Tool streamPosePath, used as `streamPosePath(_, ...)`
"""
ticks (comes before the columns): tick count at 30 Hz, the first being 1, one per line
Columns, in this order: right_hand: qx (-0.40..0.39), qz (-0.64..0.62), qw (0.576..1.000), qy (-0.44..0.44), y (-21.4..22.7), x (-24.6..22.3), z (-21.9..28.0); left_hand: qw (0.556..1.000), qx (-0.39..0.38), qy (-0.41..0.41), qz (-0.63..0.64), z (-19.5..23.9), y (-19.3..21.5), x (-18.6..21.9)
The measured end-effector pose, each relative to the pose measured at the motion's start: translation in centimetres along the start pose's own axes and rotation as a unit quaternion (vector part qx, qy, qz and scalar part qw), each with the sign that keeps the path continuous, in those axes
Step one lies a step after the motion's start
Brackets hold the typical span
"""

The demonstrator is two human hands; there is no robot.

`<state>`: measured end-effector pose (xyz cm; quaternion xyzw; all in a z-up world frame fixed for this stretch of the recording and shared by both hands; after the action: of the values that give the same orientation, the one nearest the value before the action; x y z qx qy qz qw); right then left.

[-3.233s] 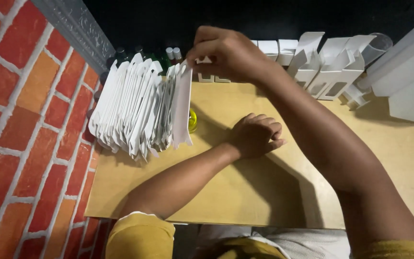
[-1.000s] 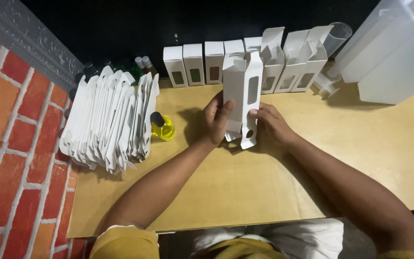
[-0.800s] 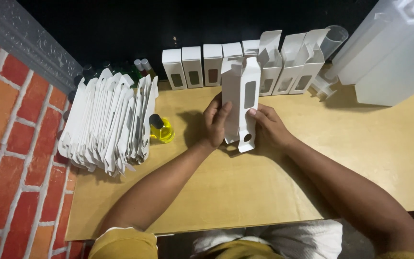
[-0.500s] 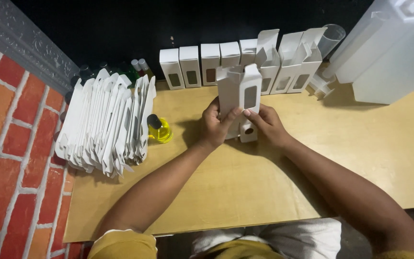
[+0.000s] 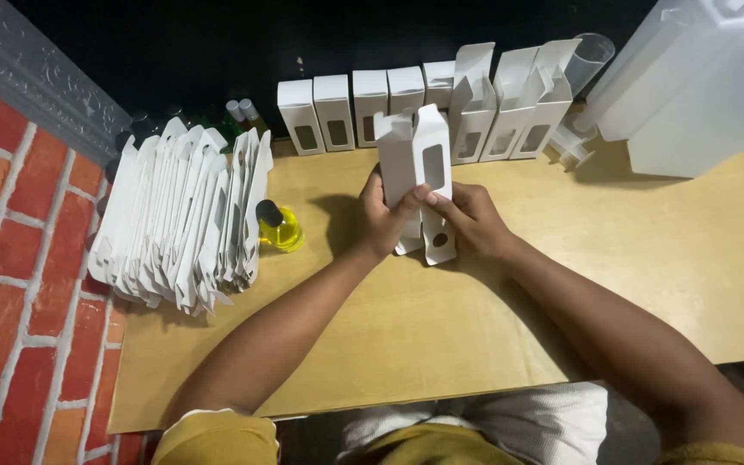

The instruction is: Assembling and folding small white cardboard perfume boxes from flat templates.

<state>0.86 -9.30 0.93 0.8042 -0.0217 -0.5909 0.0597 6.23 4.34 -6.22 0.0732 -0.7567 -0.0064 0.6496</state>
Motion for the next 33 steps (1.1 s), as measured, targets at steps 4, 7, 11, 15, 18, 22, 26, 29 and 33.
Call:
streamPosePath(4,0.021,-0.003,1.0,0.013,0.6,1.4,-0.1,0.999,0.003,-0.029,-0.02,0.3,0.2,1.5)
streamPosePath(7,0.018,0.035,0.999,0.032,1.4,3.7,-0.5,0.999,0.012,-0.013,-0.05,0.4,0.5,0.7)
streamPosePath(11,0.071,0.047,0.991,0.104,1.8,2.2,-0.5,0.998,-0.006,-0.058,-0.024,0.9,0.5,2.7)
streamPosePath(15,0.158,0.162,0.948,0.224,5.5,5.8,-1.8,0.999,-0.026,-0.014,-0.032,1.4,-0.3,2.3)
streamPosePath(18,0.271,0.139,0.903,0.302,8.0,2.7,-2.5,0.997,-0.032,-0.008,-0.072,2.3,0.6,7.0)
streamPosePath(22,0.412,0.071,0.873,0.251,11.1,0.2,-2.4,1.0,-0.02,-0.012,-0.007,1.5,-2.5,6.0)
streamPosePath(26,0.487,0.074,0.852,0.177,12.4,3.0,-1.4,1.0,-0.009,-0.011,-0.001,0.8,-3.8,6.2)
streamPosePath(29,0.476,0.091,0.861,0.156,12.2,4.5,-1.3,0.999,-0.01,-0.047,-0.011,0.6,-4.6,6.6)
streamPosePath(33,0.454,-0.086,0.885,0.056,11.7,7.3,-2.6,0.998,0.001,-0.057,-0.028,-0.5,-5.8,3.8)
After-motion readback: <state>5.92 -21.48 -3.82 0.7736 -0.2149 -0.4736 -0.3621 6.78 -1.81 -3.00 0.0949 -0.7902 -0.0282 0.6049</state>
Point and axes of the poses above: each hand's wrist, its own z-axis away from the middle knuckle, its own y-axis out of the back of the hand, x = y × z, the point moved 6 cm from there along -z, towards the middle knuckle, and after that the axes turned 11 degrees about x, right-handed, at the moved point
